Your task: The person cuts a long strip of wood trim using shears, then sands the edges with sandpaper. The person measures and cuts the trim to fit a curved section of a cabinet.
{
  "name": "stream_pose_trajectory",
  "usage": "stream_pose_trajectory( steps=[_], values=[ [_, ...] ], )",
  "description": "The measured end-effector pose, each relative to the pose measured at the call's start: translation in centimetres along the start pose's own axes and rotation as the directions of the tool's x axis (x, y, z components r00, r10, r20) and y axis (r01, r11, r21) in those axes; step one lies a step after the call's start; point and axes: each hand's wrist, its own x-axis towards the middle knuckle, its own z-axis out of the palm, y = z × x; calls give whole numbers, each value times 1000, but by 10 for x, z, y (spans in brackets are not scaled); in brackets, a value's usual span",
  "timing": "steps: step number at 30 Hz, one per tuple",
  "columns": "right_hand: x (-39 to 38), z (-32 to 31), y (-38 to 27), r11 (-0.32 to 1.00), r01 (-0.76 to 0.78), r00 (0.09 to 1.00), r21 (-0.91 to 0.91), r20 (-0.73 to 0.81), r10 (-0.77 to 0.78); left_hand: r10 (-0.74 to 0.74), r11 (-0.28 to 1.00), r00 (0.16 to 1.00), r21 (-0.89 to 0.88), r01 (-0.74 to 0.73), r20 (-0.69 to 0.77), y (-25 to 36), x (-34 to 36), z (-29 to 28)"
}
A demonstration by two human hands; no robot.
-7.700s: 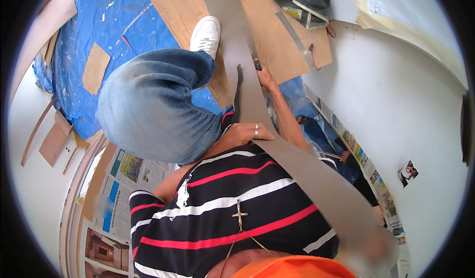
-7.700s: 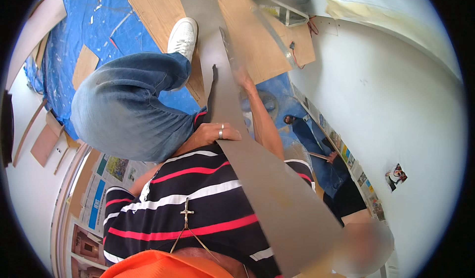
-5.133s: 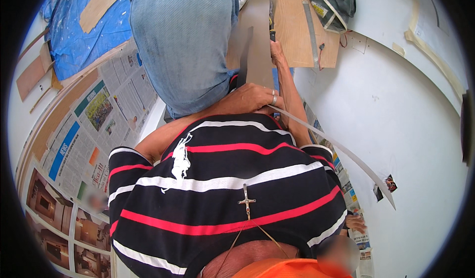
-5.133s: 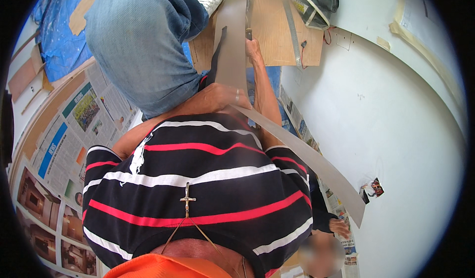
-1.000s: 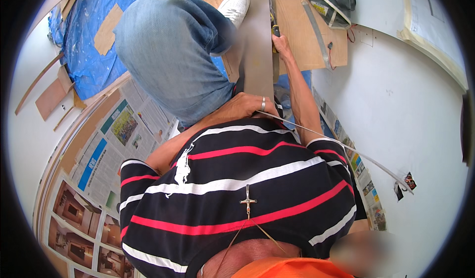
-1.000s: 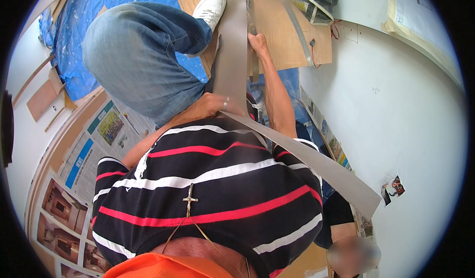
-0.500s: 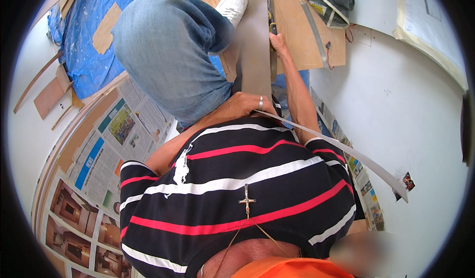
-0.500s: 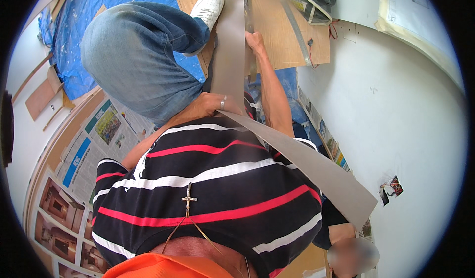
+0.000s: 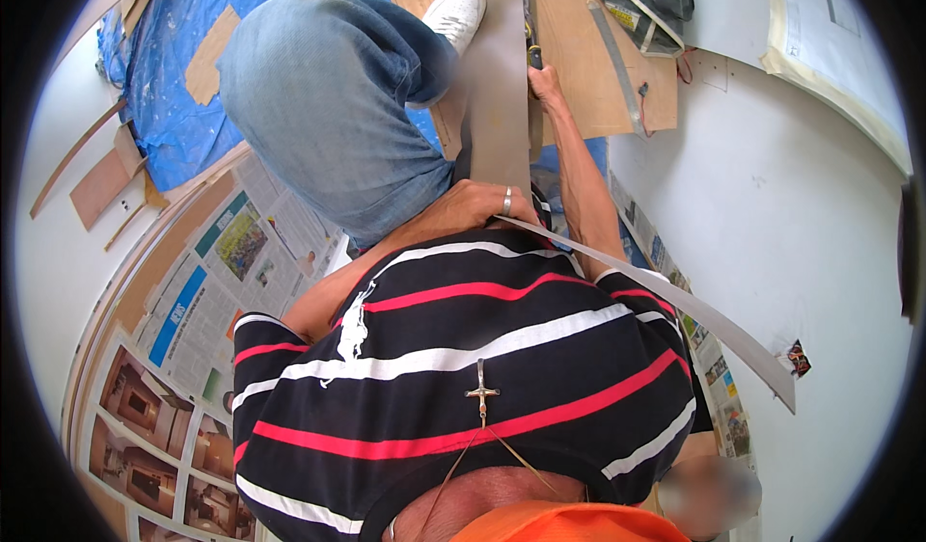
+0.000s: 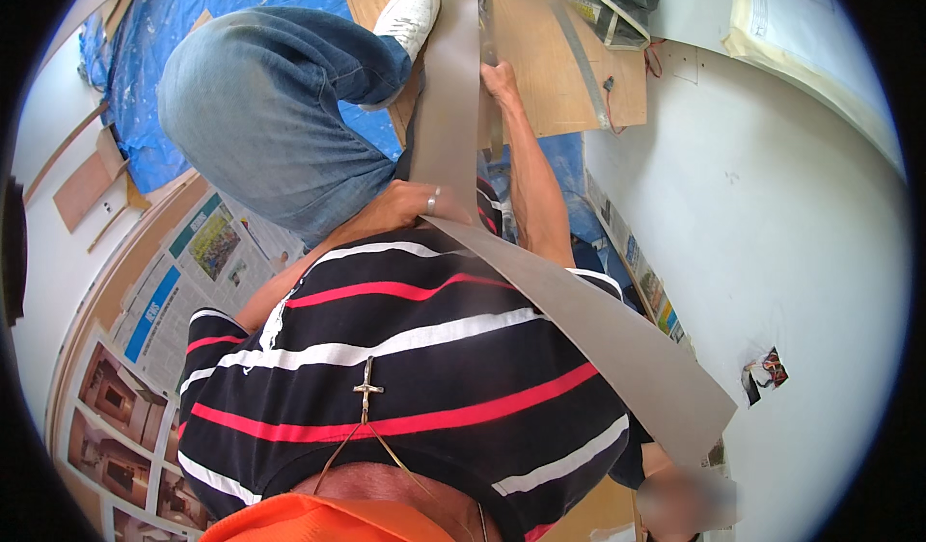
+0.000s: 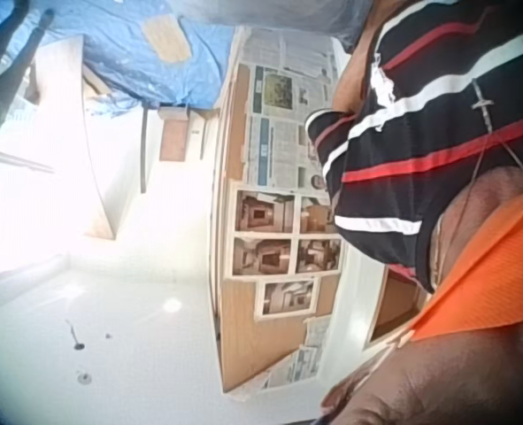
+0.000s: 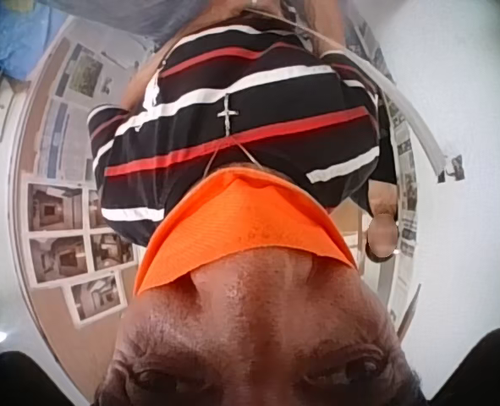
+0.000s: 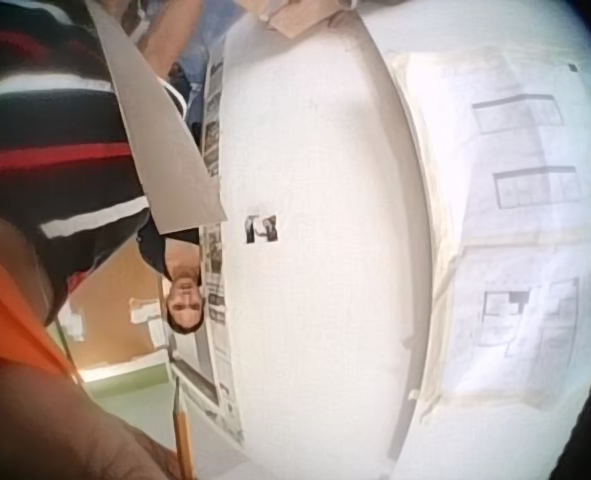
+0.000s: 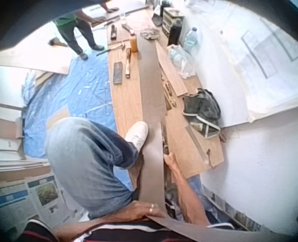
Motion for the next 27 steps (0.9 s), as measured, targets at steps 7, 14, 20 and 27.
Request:
stream_pose_trajectory(
  steps=[7, 14, 20, 27],
  values=[
    [9, -6, -7, 984, -176, 977, 26, 126, 171, 24, 1000, 999, 4, -24, -40, 2, 0, -2],
    [11, -5, -4, 988, -134, 987, -70, 77, 139, 27, 1000, 997, 18, -26, -74, -3, -3, 0],
    [9, -8, -17, 989, -146, 980, 21, 139, 141, 13, 1000, 992, 3, -12, -128, -5, -8, 2],
    [22, -13, -15, 977, -200, 951, 77, 257, 175, 45, 999, 992, -23, -48, -119, -5, -11, 2]
  ],
)
